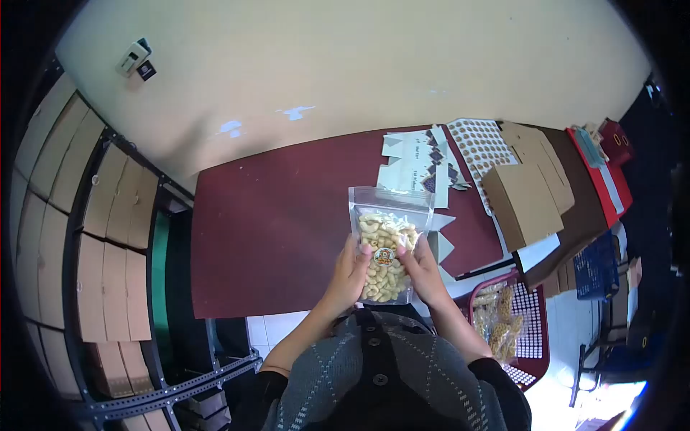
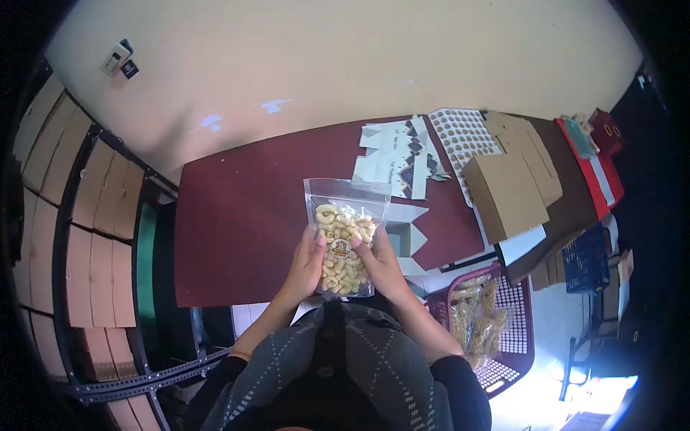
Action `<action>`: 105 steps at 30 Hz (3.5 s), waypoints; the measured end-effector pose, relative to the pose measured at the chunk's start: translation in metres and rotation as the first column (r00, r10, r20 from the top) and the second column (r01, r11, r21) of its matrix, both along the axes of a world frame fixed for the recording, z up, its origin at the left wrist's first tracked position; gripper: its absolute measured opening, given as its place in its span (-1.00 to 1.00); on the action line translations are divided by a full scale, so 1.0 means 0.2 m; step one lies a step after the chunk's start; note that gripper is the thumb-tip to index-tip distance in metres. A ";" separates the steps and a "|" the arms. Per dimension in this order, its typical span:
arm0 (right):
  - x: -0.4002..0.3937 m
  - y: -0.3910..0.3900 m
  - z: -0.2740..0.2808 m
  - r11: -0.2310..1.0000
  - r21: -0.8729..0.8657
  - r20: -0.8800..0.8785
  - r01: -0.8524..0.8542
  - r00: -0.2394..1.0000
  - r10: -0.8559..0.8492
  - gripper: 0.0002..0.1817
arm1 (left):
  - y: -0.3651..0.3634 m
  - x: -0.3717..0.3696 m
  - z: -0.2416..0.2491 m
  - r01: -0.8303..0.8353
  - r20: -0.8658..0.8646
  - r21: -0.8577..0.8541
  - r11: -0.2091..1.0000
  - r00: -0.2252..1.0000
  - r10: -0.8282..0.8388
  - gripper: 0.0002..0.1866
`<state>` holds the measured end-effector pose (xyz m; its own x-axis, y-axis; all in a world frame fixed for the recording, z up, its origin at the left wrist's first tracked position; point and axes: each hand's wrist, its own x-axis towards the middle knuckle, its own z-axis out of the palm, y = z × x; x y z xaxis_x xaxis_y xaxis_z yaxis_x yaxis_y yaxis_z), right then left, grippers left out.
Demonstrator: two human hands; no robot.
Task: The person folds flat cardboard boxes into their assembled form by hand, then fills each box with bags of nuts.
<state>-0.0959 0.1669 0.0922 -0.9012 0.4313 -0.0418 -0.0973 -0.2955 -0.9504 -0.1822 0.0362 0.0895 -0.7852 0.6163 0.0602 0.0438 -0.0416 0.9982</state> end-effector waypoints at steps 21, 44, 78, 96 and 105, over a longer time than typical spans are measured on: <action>-0.41 0.26 0.05 0.989 0.135 0.000 -0.065 0.998 0.066 -0.44 | 0.21 -0.29 0.06 0.071 -0.192 -0.138 0.988 0.977 -0.097 -0.46; -0.23 0.21 0.01 0.964 0.216 0.009 -0.158 0.987 0.160 -0.07 | 0.14 -0.27 -0.07 0.083 -0.078 0.032 0.996 0.994 -0.080 -0.57; -0.16 0.10 0.27 0.429 0.731 -0.532 0.532 0.837 -0.131 -0.77 | -0.01 -0.30 0.25 0.176 -0.491 0.073 0.982 0.863 -0.118 -0.22; -0.10 0.28 0.21 0.967 0.220 -0.056 -0.130 0.988 0.145 -0.87 | 0.02 -0.19 0.26 0.275 -0.616 -0.101 0.956 0.738 -0.278 -0.59; 0.11 0.38 0.28 0.941 0.330 0.092 -0.074 0.995 0.046 -0.72 | 0.06 -0.25 0.24 0.327 -0.378 0.056 0.943 0.882 -0.283 -0.76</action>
<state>-0.0743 0.2434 0.1489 -0.9254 0.3784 0.0202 -0.0070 0.0361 -0.9993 -0.2324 0.0476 0.1384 -0.4706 0.7930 0.3869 0.3648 -0.2244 0.9037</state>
